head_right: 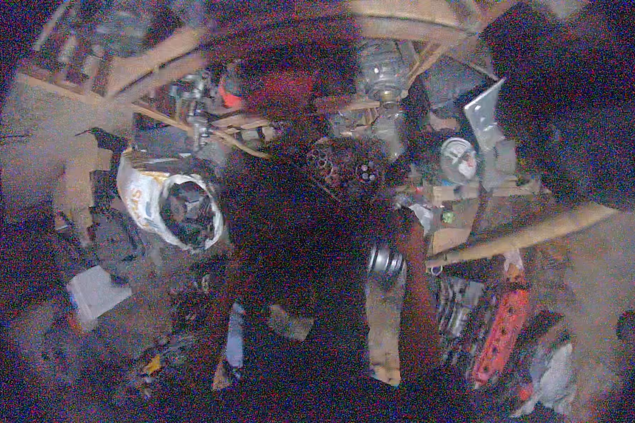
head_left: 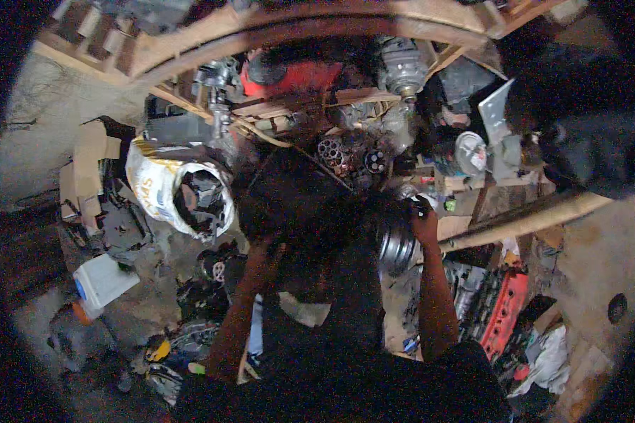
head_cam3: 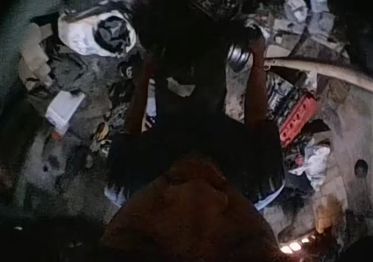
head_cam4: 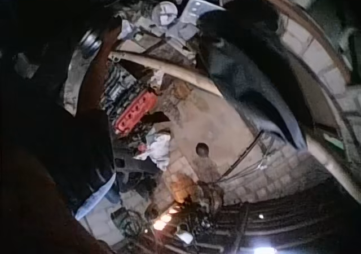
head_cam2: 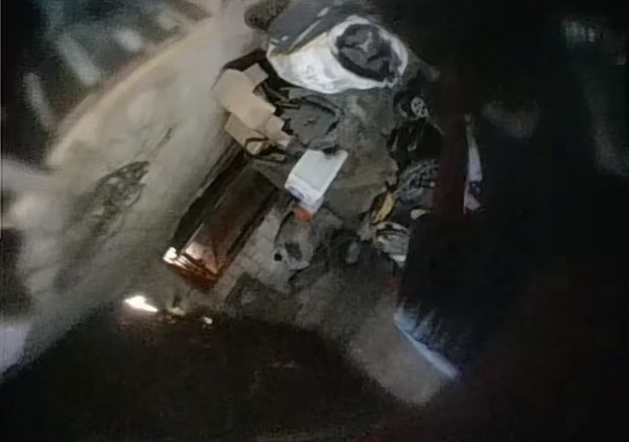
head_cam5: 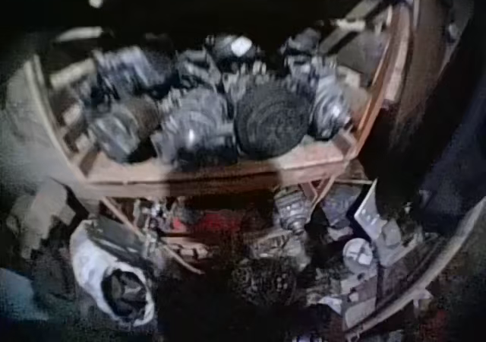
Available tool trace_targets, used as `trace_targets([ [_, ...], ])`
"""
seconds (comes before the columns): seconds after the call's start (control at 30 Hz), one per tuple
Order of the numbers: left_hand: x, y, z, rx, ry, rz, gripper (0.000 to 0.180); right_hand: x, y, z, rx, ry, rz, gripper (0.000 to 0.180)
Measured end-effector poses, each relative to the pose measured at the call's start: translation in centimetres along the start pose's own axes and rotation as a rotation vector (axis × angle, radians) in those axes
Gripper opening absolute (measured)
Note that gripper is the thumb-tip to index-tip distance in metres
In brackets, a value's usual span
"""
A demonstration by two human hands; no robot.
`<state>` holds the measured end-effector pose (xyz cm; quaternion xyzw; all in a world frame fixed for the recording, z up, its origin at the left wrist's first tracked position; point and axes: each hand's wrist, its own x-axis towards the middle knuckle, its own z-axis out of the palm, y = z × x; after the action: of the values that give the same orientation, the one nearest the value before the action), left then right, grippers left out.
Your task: The person retrieves a mechanical component from a wooden crate and places it on the floor. They then use a wrench to tighten bolts on the component, which is positioned on top of a larger circular metal housing.
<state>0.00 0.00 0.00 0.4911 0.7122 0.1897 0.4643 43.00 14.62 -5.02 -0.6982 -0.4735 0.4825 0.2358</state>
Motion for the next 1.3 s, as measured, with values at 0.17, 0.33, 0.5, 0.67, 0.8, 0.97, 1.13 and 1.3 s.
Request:
trace_targets([
  [0.17, 9.0, -1.9, 0.7, 0.215, 0.031, 0.186, 0.052, 6.7, 7.2, 5.9, -0.491, -0.029, -0.637, 0.036],
  [0.33, 16.9, -5.9, 5.2, 0.335, 0.054, 0.351, 0.058, 7.2, 11.6, 11.6, -0.779, 0.005, -0.363, 0.036],
  [0.5, 24.6, -10.0, 8.9, 0.467, 0.042, 0.759, 0.059, 7.7, 13.2, 10.3, -1.060, -0.179, -0.178, 0.056],
  [0.67, 25.9, -8.5, 9.8, 0.356, 0.031, 0.681, 0.054, 7.9, 11.1, 10.5, -1.047, -0.179, -0.122, 0.056],
  [0.8, 28.1, -8.0, 11.7, 0.121, -0.045, 0.667, 0.055, 9.6, 13.7, 10.3, -0.950, -0.162, -0.055, 0.052],
  [0.97, 30.5, -8.0, 12.6, 0.112, -0.052, 0.540, 0.051, 13.6, 21.3, 9.2, -0.954, -0.033, -0.316, 0.040],
  [1.13, 31.3, -7.2, 12.5, 0.064, 0.032, 0.612, 0.053, 13.7, 20.2, 8.3, -1.257, -0.131, -0.193, 0.037],
  [1.3, 27.5, -5.3, 12.1, 0.103, 0.127, 0.680, 0.054, 12.1, 12.7, 11.4, -1.160, -0.126, -0.244, 0.043],
])
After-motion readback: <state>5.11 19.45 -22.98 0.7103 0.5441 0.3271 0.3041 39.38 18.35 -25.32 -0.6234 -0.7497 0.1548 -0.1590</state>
